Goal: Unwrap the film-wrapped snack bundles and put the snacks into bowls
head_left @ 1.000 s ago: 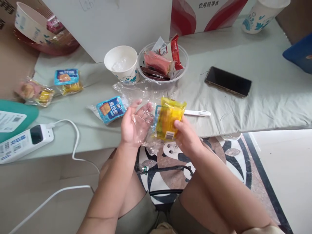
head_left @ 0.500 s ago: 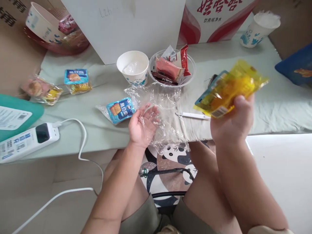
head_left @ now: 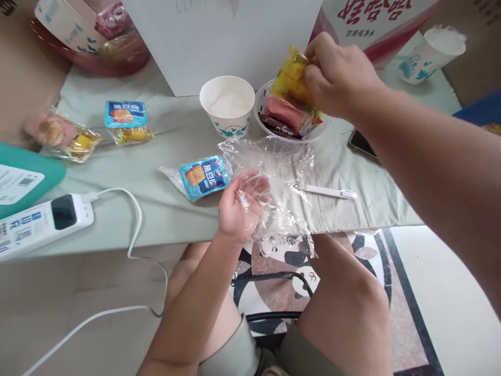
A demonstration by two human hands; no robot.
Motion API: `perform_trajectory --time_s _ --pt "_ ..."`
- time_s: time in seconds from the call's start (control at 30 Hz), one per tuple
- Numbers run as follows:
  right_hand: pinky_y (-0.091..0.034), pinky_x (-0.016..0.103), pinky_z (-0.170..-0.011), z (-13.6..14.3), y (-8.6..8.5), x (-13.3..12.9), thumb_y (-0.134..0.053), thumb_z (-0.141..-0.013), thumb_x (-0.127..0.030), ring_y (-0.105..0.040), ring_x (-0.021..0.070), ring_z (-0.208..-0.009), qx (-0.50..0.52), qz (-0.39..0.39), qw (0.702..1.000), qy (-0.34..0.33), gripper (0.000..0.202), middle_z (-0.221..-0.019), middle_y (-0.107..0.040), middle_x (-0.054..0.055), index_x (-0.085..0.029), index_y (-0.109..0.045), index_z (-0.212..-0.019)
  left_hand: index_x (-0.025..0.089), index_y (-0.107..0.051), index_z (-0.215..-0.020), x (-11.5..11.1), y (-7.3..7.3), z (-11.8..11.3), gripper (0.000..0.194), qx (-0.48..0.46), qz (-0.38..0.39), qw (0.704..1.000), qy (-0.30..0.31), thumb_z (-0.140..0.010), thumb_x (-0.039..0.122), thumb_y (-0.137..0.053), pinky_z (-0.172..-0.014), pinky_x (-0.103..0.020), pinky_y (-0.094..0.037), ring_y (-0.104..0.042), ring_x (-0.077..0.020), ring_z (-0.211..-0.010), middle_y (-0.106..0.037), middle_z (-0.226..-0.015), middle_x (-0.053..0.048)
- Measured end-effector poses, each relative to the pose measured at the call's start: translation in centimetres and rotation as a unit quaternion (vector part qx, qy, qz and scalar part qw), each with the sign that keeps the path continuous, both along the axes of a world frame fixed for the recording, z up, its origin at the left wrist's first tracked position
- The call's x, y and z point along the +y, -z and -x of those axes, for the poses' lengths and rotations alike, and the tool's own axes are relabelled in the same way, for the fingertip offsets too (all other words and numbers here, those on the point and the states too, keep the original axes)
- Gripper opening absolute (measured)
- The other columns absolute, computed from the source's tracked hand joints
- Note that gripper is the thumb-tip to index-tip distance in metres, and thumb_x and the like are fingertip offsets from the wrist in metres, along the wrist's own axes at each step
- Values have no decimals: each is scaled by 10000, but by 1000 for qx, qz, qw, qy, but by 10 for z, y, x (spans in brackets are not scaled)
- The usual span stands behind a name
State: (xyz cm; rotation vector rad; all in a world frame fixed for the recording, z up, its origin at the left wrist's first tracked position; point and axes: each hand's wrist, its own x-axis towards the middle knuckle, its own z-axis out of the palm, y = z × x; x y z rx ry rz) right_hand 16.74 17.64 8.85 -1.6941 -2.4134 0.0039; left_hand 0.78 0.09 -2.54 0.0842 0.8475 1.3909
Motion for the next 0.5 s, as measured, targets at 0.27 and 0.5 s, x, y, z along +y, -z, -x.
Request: perform_trajectory --time_s 0.27,0.5 --pt "-384 427 -1059 3 -9 -6 -311 -1042 -209 -611 260 -1242 129 -35 991 25 288 -1240 -679 136 -295 -223 -782 205 -741 -855 -1 4 2 315 -3 -18 1000 4 -961 306 -462 -690 -274 -515 -719 -174 -821 -762 -836 -59" --pt "-402 417 -1062 3 -20 -16 -369 -1011 -219 -610 257 -1225 96 -106 990 -11 238 -1272 -670 175 -137 -557 -1132 215 -742 -854 -1 6 3 287 3 -31 999 9 -954 320 -494 -706 -281 -509 -715 -172 -820 -759 -840 -49"
